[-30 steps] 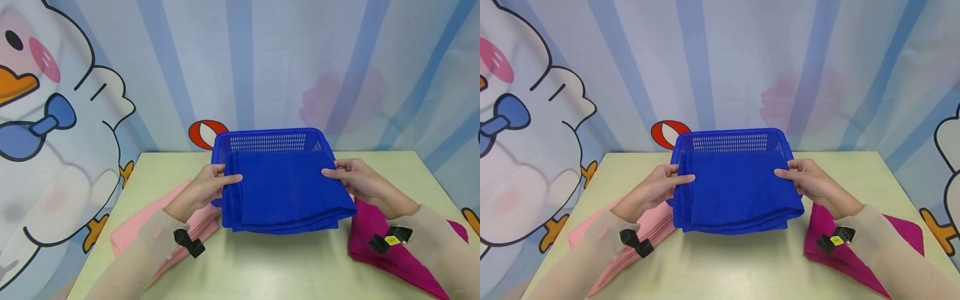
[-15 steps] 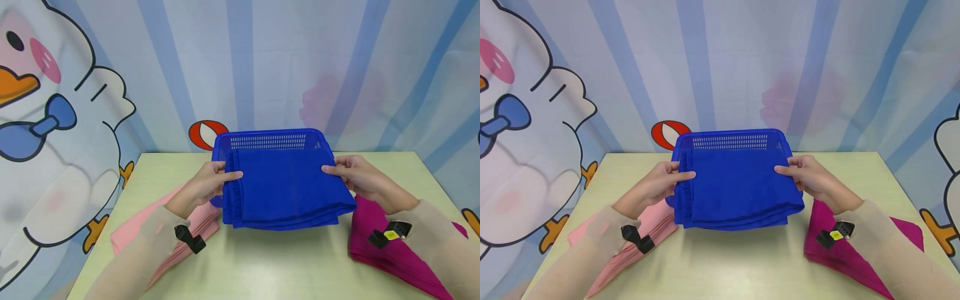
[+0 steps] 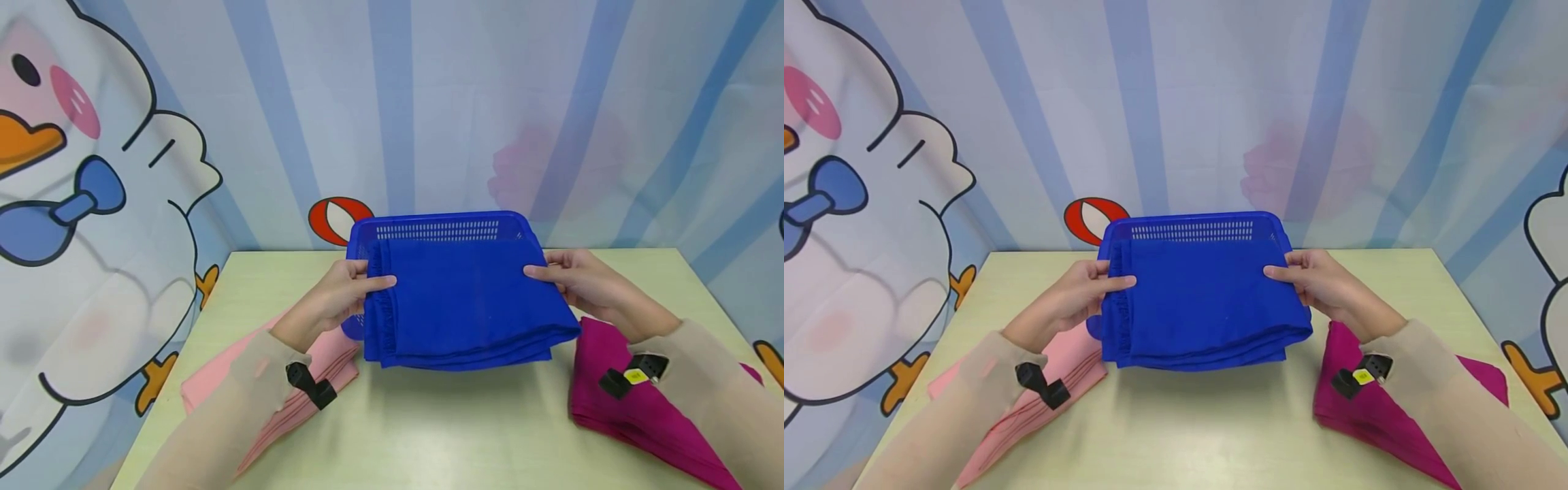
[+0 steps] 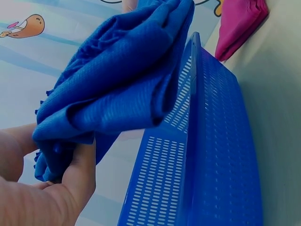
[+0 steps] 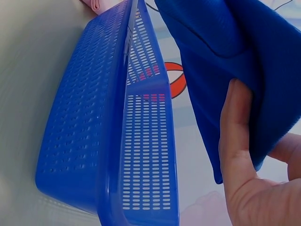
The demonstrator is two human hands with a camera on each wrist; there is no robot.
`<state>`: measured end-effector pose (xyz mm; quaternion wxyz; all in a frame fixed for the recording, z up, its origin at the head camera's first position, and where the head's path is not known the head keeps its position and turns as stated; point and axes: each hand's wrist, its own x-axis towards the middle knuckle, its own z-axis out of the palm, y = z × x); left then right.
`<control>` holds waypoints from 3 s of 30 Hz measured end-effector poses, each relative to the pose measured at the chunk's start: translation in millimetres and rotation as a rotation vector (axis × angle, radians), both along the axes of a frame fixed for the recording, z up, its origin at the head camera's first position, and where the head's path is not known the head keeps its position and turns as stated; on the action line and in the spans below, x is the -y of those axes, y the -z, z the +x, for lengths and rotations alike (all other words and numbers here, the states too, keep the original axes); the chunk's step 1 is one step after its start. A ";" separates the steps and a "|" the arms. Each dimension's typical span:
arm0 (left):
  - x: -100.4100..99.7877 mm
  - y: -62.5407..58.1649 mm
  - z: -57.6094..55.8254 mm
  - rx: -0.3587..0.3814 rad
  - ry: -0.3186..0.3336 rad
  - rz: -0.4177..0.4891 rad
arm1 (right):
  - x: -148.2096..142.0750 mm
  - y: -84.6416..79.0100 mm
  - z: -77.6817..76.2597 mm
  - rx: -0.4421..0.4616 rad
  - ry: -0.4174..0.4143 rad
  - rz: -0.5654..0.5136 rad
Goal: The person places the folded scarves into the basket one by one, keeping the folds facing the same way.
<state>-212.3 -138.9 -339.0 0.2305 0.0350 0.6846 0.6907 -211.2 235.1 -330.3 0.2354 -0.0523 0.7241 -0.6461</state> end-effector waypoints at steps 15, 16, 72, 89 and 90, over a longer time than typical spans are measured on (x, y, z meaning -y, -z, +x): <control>-1.5 -1.8 -7.5 -0.006 -0.012 -0.016 | -0.5 -4.5 -9.8 -0.001 0.016 0.048; -1.9 -1.4 -8.4 -0.008 -0.015 -0.021 | -0.4 -4.4 -10.7 0.000 0.016 0.046; -3.5 4.3 -48.3 0.003 -0.152 -0.116 | 9.7 -2.0 -53.3 0.002 0.078 0.049; -6.6 9.6 -58.3 0.005 -0.170 -0.110 | 13.8 0.2 -65.0 -0.021 0.090 0.163; -7.0 10.2 -59.0 0.004 -0.171 -0.115 | 14.0 0.7 -65.7 -0.024 0.089 0.171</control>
